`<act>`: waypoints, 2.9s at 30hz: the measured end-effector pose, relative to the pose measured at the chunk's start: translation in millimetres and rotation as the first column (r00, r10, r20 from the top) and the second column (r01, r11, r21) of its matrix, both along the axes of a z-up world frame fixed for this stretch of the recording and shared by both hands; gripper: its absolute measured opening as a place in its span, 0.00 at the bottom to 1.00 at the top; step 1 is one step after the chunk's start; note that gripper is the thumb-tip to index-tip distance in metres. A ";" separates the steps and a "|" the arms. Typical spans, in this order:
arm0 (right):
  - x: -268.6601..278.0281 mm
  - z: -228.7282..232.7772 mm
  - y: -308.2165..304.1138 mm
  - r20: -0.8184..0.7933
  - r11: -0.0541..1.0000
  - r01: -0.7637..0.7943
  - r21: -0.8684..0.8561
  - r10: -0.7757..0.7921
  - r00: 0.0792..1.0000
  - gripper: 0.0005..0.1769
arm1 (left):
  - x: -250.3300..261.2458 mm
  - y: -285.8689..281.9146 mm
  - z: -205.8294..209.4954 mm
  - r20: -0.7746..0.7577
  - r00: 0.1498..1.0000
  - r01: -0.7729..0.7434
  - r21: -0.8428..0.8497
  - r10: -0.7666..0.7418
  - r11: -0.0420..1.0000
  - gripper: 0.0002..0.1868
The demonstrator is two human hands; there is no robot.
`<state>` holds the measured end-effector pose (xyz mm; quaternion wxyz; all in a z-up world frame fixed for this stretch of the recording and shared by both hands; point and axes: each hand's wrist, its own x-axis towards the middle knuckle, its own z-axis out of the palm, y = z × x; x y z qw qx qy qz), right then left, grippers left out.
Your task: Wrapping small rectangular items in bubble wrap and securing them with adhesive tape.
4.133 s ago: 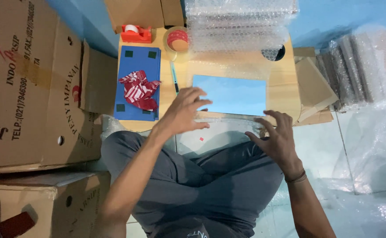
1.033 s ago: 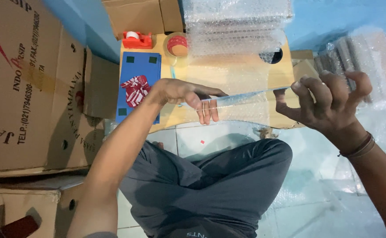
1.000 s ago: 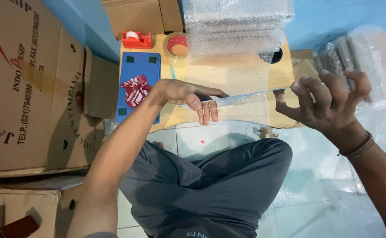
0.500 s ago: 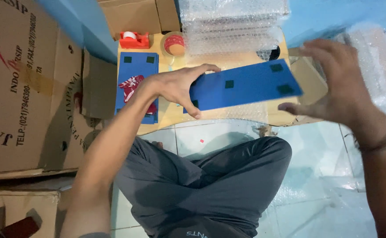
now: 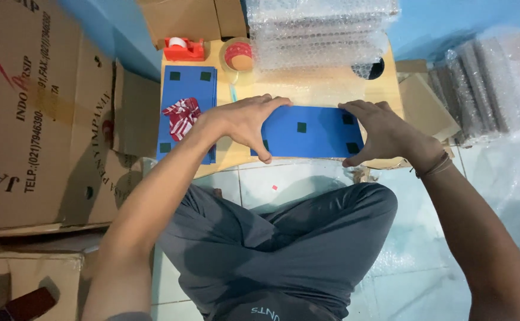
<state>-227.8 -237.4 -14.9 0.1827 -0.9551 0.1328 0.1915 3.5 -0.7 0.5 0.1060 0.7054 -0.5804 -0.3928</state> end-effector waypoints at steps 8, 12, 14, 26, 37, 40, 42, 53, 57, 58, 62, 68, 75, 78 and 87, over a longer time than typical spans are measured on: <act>3.1 0.3 -11.0 0.087 0.964 -0.066 -0.258 0.091 0.992 0.80 | -3.5 -13.4 -13.7 0.310 0.944 0.124 -0.016 -0.113 0.992 0.72; -1.0 -12.4 -15.3 0.110 0.954 -0.046 -0.296 0.081 0.991 0.79 | 5.1 -25.5 -27.8 0.408 0.902 0.174 -0.042 -0.142 0.984 0.75; -3.9 -18.7 -14.1 0.147 0.954 -0.020 -0.298 0.067 0.987 0.78 | 8.4 -26.7 -29.9 0.458 0.876 0.189 -0.043 -0.149 0.981 0.76; -16.8 -17.8 -3.5 0.142 0.991 0.078 -0.111 -0.062 0.988 0.79 | 2.8 -33.0 -59.0 0.351 0.930 0.136 -0.048 -0.111 0.990 0.75; -15.6 -31.3 -7.7 0.107 0.995 0.061 -0.078 -0.053 0.993 0.77 | -0.4 -31.5 -57.2 0.395 0.912 0.145 -0.051 -0.114 0.988 0.72; -17.5 -40.4 -14.8 0.110 0.996 0.053 -0.076 -0.045 0.993 0.76 | 0.9 -33.5 -60.0 0.396 0.910 0.151 -0.050 -0.119 0.987 0.72; -19.3 -42.9 -16.3 0.120 0.996 0.039 -0.078 -0.030 0.992 0.76 | -1.0 -33.7 -60.6 0.392 0.912 0.152 -0.052 -0.120 0.987 0.72; -20.2 -48.5 -22.4 0.124 0.997 0.030 -0.078 -0.020 0.992 0.74 | -3.7 -36.2 -55.5 0.426 0.896 0.145 -0.025 -0.120 0.989 0.72; -13.7 -47.7 -29.1 0.096 0.990 0.013 -0.137 0.000 0.995 0.75 | -7.3 -36.2 -54.0 0.425 0.898 0.131 -0.011 -0.114 0.991 0.72; -12.5 -47.6 -29.2 0.072 0.989 0.011 -0.149 0.000 0.997 0.74 | -8.2 -36.0 -53.8 0.419 0.901 0.123 0.001 -0.113 0.992 0.72; -12.6 -39.4 -26.3 0.030 0.995 0.044 -0.088 -0.041 0.999 0.73 | -8.2 -35.0 -49.1 0.412 0.905 0.113 0.010 -0.107 0.993 0.71; -13.0 -32.4 -18.4 0.091 0.999 0.041 -0.011 -0.040 0.995 0.71 | -8.4 -38.3 -59.7 0.445 0.889 0.111 0.026 -0.110 0.994 0.74; -14.5 -41.7 -22.0 0.092 0.998 0.035 -0.043 -0.031 0.995 0.70 | -10.8 -34.3 -66.2 0.425 0.904 0.075 -0.038 -0.052 0.996 0.75; -10.5 -36.3 -22.4 0.059 0.998 0.022 -0.060 -0.018 0.998 0.67 | -10.0 -33.7 -64.6 0.409 0.912 0.066 -0.050 -0.040 0.997 0.75; -2.8 -37.4 -23.2 0.039 0.995 0.025 -0.101 -0.021 0.999 0.70 | -8.6 -30.1 -63.9 0.395 0.918 0.060 -0.075 -0.025 0.995 0.75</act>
